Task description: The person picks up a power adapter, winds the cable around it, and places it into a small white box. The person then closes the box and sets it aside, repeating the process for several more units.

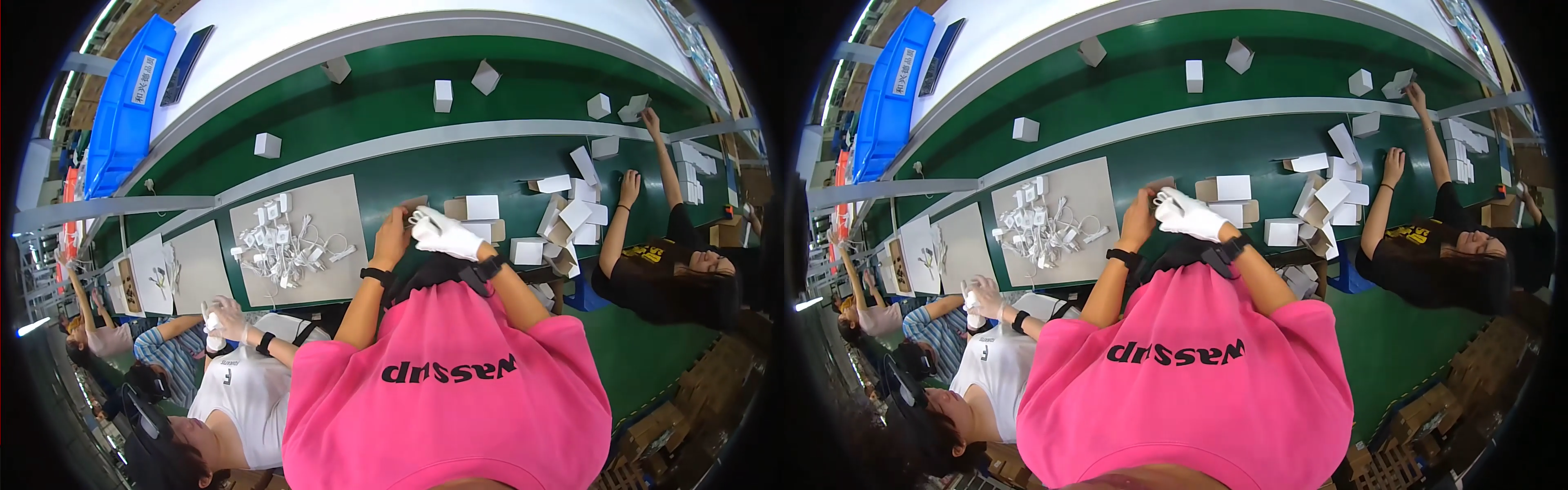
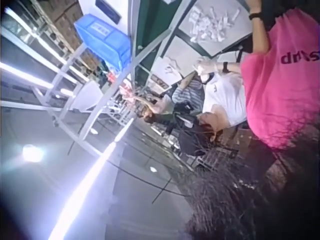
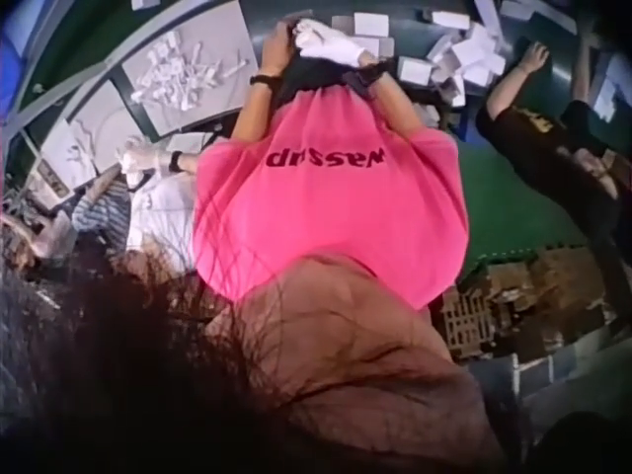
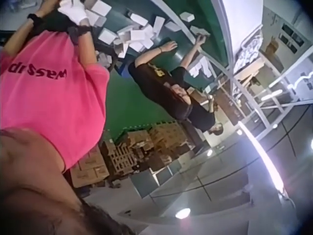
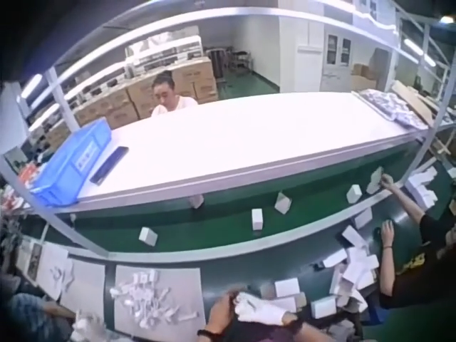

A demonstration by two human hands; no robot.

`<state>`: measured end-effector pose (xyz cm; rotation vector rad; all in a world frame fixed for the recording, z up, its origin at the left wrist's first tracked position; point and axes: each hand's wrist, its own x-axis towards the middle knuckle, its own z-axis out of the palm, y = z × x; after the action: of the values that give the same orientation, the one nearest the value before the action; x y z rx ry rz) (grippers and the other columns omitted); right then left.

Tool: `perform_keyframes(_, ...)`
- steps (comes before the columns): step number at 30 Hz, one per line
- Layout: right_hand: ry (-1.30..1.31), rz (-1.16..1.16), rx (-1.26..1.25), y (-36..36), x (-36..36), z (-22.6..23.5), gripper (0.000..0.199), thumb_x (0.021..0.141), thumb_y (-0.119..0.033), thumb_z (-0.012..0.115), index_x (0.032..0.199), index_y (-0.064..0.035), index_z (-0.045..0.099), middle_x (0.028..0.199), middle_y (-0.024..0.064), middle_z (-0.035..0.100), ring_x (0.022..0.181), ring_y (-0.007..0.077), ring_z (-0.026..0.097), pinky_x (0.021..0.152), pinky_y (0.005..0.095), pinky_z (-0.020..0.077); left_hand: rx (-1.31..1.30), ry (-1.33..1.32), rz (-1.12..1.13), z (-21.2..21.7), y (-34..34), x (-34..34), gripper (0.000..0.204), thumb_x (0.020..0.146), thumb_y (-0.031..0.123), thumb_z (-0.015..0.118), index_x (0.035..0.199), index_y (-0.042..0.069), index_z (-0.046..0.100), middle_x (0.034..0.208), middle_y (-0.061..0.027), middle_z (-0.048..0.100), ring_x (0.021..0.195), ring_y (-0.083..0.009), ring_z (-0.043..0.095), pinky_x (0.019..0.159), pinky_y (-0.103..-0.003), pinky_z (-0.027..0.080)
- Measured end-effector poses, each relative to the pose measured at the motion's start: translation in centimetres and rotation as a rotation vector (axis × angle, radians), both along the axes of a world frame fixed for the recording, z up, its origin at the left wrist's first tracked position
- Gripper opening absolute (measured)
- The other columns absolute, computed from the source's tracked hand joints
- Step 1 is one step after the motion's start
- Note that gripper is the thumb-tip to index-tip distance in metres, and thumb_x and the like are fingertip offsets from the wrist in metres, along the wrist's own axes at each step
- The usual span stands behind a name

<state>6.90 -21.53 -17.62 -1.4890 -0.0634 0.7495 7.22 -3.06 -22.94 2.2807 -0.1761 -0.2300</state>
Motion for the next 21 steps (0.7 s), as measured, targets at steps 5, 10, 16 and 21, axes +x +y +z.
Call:
perform_keyframes(5, -0.130, 0.284, -0.751, 2.3, 2.4, 1.2, 0.056, 0.080, -0.014, 0.064, 0.129, -0.0004, 0.039, 0.135, 0.0235, 0.042, 0.110, 0.0393, 0.054, 0.087, 0.0429, 0.0490, 0.023, -0.098, -0.033, -0.8, 0.1, -0.2, 0.035, 0.075, 0.003, 0.065, 0.105, 0.004, 0.046, 0.100, -0.0190, 0.059, 0.093, -0.0394, 0.058, 0.075, -0.047, 0.048)
perform_keyframes(10, -0.517, 0.123, -0.764, 1.8, -0.3, 0.2, 0.041, 0.084, -0.020, 0.057, 0.118, -0.0024, 0.047, 0.114, 0.0246, 0.053, 0.100, 0.0418, 0.057, 0.082, 0.0462, 0.0495, 0.114, -0.026, -0.072, -1.5, -0.4, -0.7, 0.038, 0.074, 0.002, 0.064, 0.108, 0.005, 0.046, 0.103, -0.0176, 0.059, 0.095, -0.0382, 0.058, 0.075, -0.046, 0.049)
perform_keyframes(16, -0.371, 0.302, -0.996, 2.5, 1.1, -0.2, 0.031, 0.085, -0.030, 0.056, 0.103, -0.0058, 0.060, 0.100, 0.0187, 0.063, 0.092, 0.0392, 0.061, 0.076, 0.0452, 0.0514, 0.087, -0.181, -0.183, -1.7, -0.8, -1.2, 0.040, 0.077, 0.004, 0.062, 0.113, 0.005, 0.045, 0.108, -0.0183, 0.058, 0.098, -0.0379, 0.058, 0.076, -0.045, 0.051)
perform_keyframes(21, -0.419, 0.263, -1.034, 3.7, 2.6, -2.1, 0.026, 0.086, -0.030, 0.055, 0.094, -0.0070, 0.065, 0.090, 0.0167, 0.065, 0.084, 0.0396, 0.063, 0.072, 0.0473, 0.0511, 0.085, -0.112, -0.156, -1.3, -0.5, 0.0, 0.043, 0.074, 0.003, 0.066, 0.110, 0.004, 0.043, 0.107, -0.0199, 0.058, 0.098, -0.0399, 0.057, 0.078, -0.046, 0.049)
